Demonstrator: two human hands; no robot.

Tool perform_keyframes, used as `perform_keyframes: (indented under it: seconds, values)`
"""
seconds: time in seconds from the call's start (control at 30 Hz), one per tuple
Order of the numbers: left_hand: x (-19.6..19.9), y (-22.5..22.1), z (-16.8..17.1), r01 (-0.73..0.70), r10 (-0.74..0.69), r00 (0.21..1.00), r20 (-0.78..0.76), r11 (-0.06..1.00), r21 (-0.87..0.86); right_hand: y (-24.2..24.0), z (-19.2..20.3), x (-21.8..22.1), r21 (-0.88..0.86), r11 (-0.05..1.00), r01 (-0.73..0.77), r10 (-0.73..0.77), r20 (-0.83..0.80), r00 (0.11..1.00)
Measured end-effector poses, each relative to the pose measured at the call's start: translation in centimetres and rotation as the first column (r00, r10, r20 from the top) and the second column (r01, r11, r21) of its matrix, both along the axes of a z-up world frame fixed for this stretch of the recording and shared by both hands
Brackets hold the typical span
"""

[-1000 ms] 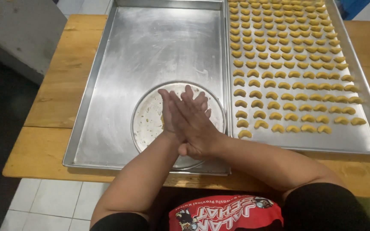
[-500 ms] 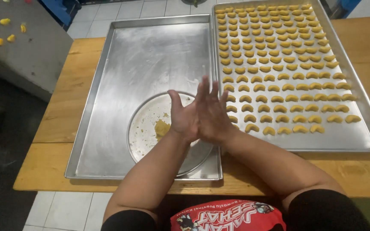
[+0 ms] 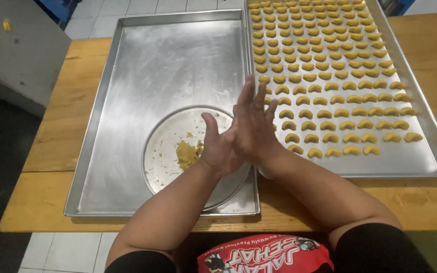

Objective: Forming crescent-shaped cookies by hand from dough and arranging them on a baking tray

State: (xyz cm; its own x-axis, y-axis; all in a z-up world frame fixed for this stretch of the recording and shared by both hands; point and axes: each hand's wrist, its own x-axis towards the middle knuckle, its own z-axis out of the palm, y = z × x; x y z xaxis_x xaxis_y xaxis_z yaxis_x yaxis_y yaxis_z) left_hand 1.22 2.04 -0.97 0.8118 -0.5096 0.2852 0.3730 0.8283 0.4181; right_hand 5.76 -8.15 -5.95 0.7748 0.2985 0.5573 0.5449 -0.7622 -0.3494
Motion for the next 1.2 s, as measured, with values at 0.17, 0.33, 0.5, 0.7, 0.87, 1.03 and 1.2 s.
perform_keyframes:
  seconds: [0.17, 0.33, 0.5, 0.7, 0.87, 1.03, 1.2]
  values:
    - [0.4, -5.1, -3.7, -0.367, 0.439, 0.826, 0.355, 0.895, -0.252, 0.2, 1.0, -2.2, -0.005, 0.999, -0.040, 0.040, 0.185, 0.982]
    - [0.2, -1.8, -2.8, -0.341, 0.459, 0.861, 0.221, 0.841, -0.421, 1.9, -0.2, -4.5, -0.057, 0.962, -0.269, 0.272, 0.327, 0.905]
    - [-0.9, -0.3, -0.1, 0.028, -0.017, 0.991, 0.130, 0.996, -0.087, -0.3, 1.3, -1.3, -0.015, 1.000, 0.019, -0.019, 0.015, 1.000]
    - [-0.1, 0.3, 0.0, 0.057, -0.048, 0.995, 0.088, 0.993, -0.105, 2.3, -0.2, -5.1, -0.015, 0.966, -0.257, 0.244, 0.363, 0.899]
    - [0.4, 1.5, 0.5, 0.067, -0.062, 0.997, 0.055, 0.993, -0.098, 1.0, 1.8, -3.4, -0.082, 0.983, -0.163, 0.170, 0.092, 0.981]
    - [-0.2, 1.2, -1.5, 0.120, -0.120, 0.993, 0.018, 0.993, -0.003, -1.0, 2.2, -1.5, 0.046, 0.998, -0.048, 0.050, -0.042, 0.998]
    - [0.4, -6.4, -7.4, -0.513, 0.765, 0.568, 0.302, 0.617, -0.596, 0.1, 0.7, -2.5, -0.004, 0.995, -0.099, 0.099, 0.096, 0.990]
